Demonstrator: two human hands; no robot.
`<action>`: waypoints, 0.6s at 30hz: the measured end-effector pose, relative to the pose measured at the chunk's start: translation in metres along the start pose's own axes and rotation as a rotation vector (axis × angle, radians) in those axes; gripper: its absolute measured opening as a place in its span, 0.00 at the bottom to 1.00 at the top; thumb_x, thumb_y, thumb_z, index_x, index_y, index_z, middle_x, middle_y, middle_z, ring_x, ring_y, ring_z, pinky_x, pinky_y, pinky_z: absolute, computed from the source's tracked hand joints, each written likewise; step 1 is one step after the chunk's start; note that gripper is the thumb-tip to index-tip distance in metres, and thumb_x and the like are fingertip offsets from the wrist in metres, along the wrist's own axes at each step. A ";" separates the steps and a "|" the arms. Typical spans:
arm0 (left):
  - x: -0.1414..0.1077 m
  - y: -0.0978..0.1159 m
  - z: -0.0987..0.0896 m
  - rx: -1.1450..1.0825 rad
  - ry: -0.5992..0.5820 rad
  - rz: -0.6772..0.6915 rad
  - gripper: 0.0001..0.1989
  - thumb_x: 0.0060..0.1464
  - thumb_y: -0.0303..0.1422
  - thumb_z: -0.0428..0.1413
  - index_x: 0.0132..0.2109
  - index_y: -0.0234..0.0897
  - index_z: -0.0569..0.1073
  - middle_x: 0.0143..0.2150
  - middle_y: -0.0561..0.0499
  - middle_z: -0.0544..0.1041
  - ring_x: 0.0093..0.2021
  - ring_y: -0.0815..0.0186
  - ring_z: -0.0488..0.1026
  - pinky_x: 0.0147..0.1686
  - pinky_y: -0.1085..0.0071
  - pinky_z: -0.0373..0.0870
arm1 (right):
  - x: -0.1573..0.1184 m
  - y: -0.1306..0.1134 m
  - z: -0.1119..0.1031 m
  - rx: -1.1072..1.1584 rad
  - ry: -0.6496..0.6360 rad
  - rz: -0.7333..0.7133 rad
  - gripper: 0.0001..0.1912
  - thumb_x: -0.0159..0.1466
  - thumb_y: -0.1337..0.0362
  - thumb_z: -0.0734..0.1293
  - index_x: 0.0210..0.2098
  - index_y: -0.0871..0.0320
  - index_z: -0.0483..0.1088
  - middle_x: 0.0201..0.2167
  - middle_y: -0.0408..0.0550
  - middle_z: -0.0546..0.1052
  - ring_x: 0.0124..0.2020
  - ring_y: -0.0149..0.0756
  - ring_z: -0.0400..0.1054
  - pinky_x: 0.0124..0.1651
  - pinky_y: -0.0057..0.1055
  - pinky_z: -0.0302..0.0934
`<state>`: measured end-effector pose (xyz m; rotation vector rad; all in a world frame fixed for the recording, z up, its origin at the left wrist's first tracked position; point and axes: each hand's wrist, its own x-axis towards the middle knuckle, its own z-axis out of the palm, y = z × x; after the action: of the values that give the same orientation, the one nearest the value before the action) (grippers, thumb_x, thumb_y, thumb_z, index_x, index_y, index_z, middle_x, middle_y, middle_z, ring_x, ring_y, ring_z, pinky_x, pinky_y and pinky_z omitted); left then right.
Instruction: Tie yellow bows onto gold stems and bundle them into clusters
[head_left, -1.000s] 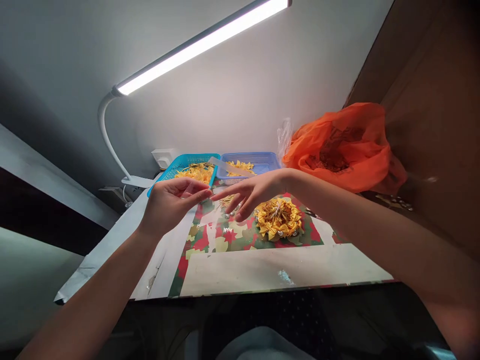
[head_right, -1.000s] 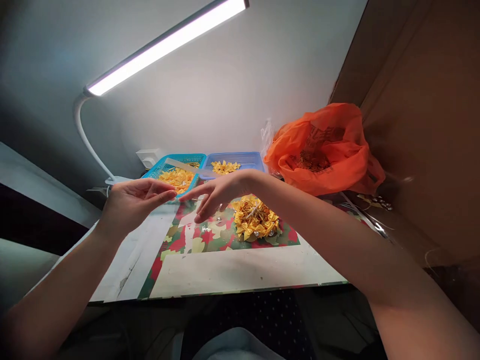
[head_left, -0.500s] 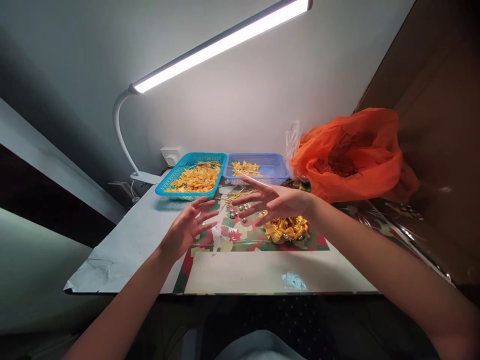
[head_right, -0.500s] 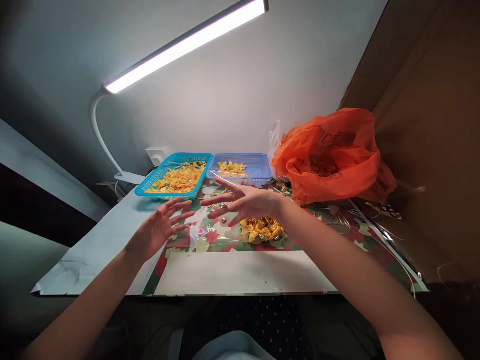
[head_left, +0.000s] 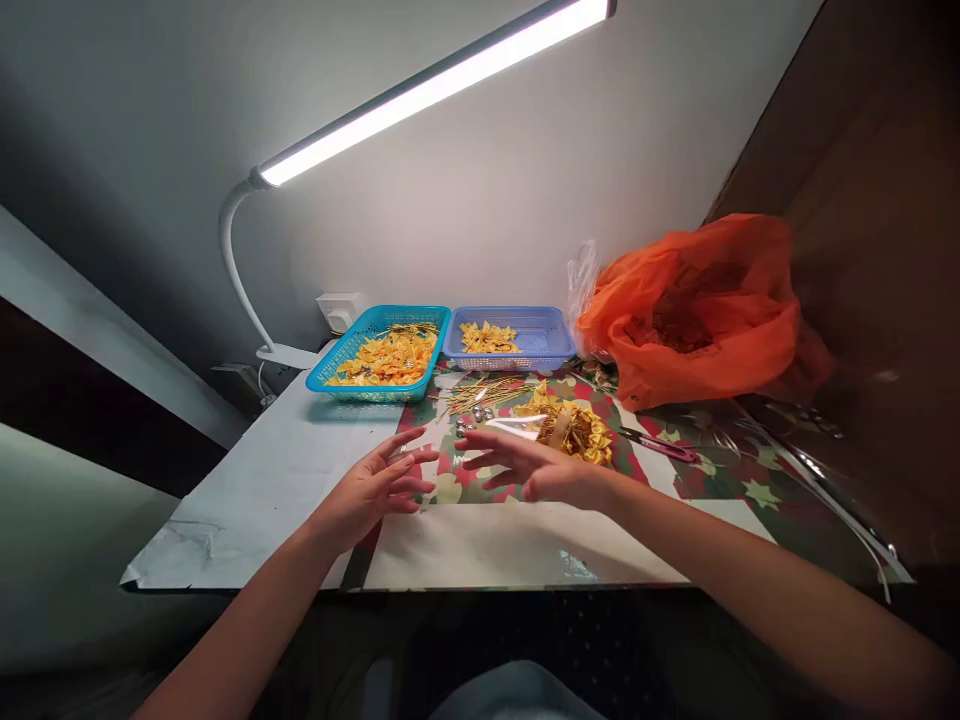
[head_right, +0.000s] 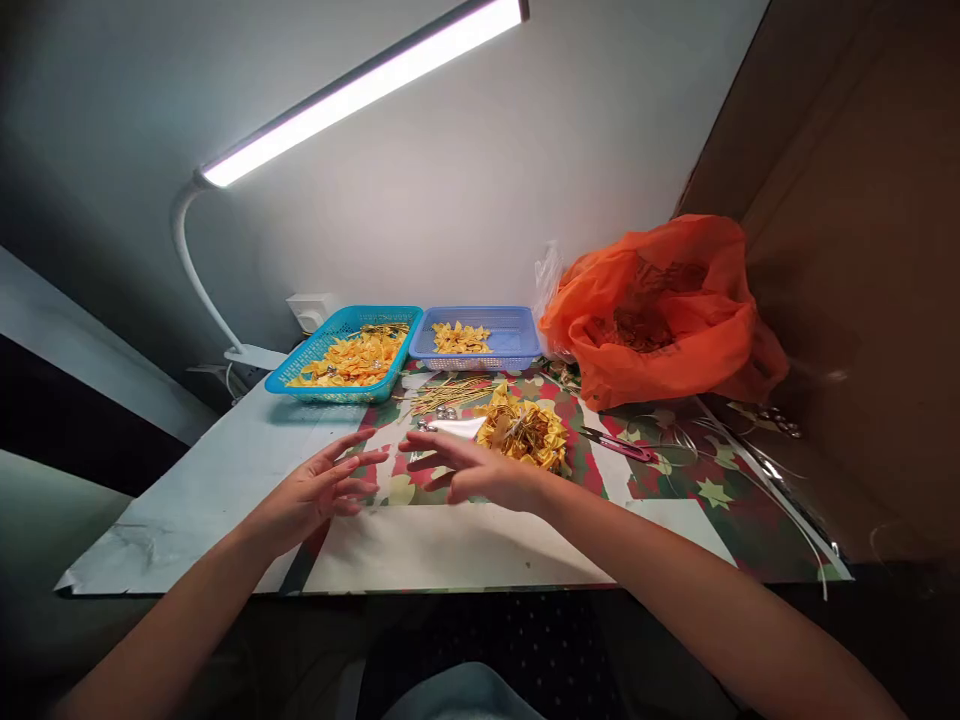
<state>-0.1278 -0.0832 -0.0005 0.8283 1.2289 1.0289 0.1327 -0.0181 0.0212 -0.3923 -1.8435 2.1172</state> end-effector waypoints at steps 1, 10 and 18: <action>-0.002 0.001 -0.004 0.006 0.005 -0.014 0.28 0.52 0.35 0.65 0.59 0.46 0.68 0.57 0.44 0.76 0.36 0.65 0.81 0.24 0.76 0.76 | -0.002 0.001 -0.001 -0.147 -0.031 -0.019 0.45 0.49 0.64 0.69 0.66 0.53 0.52 0.69 0.55 0.54 0.68 0.48 0.52 0.64 0.46 0.53; -0.008 0.006 -0.041 0.055 0.019 -0.243 0.36 0.45 0.36 0.70 0.59 0.43 0.65 0.54 0.41 0.78 0.31 0.64 0.80 0.24 0.73 0.76 | 0.024 0.054 0.023 -0.985 0.161 -0.484 0.21 0.62 0.77 0.57 0.52 0.59 0.67 0.52 0.54 0.75 0.57 0.35 0.66 0.60 0.41 0.62; -0.001 0.008 -0.047 0.314 -0.015 -0.160 0.33 0.49 0.46 0.65 0.60 0.42 0.66 0.58 0.40 0.75 0.39 0.57 0.80 0.34 0.62 0.81 | 0.058 0.072 0.038 -1.438 0.086 -0.297 0.30 0.69 0.52 0.59 0.67 0.57 0.56 0.71 0.56 0.52 0.70 0.52 0.46 0.67 0.52 0.50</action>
<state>-0.1760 -0.0833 -0.0007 0.9581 1.4415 0.7095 0.0606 -0.0384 -0.0454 -0.4129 -2.7980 0.2869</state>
